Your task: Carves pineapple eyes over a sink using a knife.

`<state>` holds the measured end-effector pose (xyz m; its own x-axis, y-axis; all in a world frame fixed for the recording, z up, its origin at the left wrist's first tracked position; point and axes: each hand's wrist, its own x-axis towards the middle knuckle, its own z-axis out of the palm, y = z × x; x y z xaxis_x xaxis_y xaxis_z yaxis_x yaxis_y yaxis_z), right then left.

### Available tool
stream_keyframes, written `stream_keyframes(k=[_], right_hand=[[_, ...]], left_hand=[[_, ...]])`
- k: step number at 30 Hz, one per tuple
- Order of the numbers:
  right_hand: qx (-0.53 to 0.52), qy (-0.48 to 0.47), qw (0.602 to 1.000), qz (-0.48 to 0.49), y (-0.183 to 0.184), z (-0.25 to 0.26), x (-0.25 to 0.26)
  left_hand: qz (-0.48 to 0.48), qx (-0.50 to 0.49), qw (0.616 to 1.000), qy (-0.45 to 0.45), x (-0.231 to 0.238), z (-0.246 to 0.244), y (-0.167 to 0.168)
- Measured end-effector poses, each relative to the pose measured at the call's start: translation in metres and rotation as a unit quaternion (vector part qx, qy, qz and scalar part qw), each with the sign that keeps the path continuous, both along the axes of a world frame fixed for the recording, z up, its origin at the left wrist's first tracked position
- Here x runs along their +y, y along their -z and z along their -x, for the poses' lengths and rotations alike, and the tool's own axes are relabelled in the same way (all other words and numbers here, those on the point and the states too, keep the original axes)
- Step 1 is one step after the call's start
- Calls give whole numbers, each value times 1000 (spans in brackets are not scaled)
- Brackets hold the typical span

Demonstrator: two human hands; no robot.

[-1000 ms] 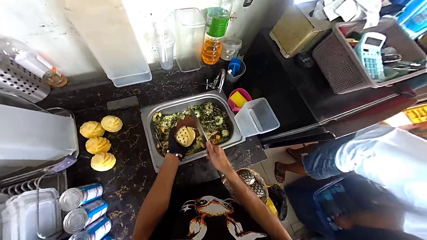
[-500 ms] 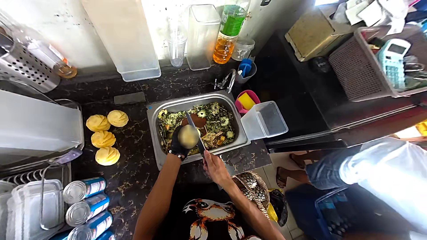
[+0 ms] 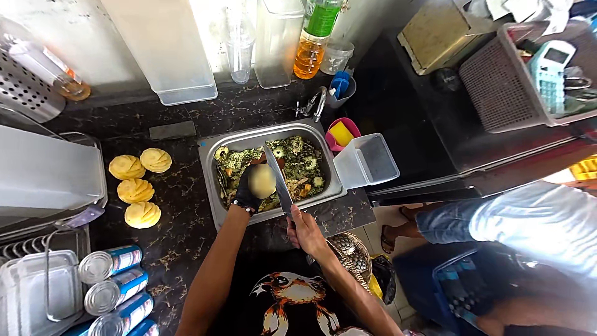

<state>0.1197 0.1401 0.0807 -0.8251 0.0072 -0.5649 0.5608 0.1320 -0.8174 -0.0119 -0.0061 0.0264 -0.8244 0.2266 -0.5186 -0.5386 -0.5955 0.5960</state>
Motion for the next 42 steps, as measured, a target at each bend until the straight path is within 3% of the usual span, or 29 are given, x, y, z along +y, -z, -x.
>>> stream_keyframes(k=[8,12,16,17,18,19,20,21,23,25,26,27,28,30,35,39,42], right_hand=[[0,-9,1000,-14,4,4,-2],[11,-25,998,-58,10,-2,-4],[31,-34,991,-124,19,-15,-6],[34,-35,990,-130,19,-13,-7],[37,-36,990,-132,19,-10,-8],[40,-35,990,-132,19,-6,-9],[40,-35,990,-134,19,0,-10],[38,-37,990,-132,18,6,-9],[27,-37,991,-123,18,15,-8],[16,-33,994,-106,18,21,-7],[15,-32,995,-98,18,23,-6],[22,-29,995,-92,19,24,-7],[34,-22,995,-90,21,24,-8],[64,-7,993,-97,22,23,-12],[146,-1,976,-160,20,17,-14],[169,-27,961,-220,6,16,-15],[144,-42,962,-229,3,18,-13]], left_hand=[[-17,-8,1000,-2,4,11,2],[23,-19,1000,-2,4,9,-4],[43,61,997,17,-2,-6,-18],[63,17,998,21,1,-5,-42],[101,-222,970,0,14,15,-94],[62,18,998,6,8,-10,-40],[33,92,995,-14,12,-16,-14],[45,51,997,-26,19,-17,-26],[131,-144,981,-3,35,-10,-110],[165,-123,979,-9,42,-16,-129],[139,-132,981,-8,39,-15,-127],[88,-114,989,-22,32,-15,-102],[26,17,999,-38,24,-25,-43],[-24,-13,999,-46,21,-23,-4],[-12,-65,997,-49,24,-21,-15],[4,-122,989,-81,28,-8,-59],[1,-82,994,-77,28,-3,-35]])
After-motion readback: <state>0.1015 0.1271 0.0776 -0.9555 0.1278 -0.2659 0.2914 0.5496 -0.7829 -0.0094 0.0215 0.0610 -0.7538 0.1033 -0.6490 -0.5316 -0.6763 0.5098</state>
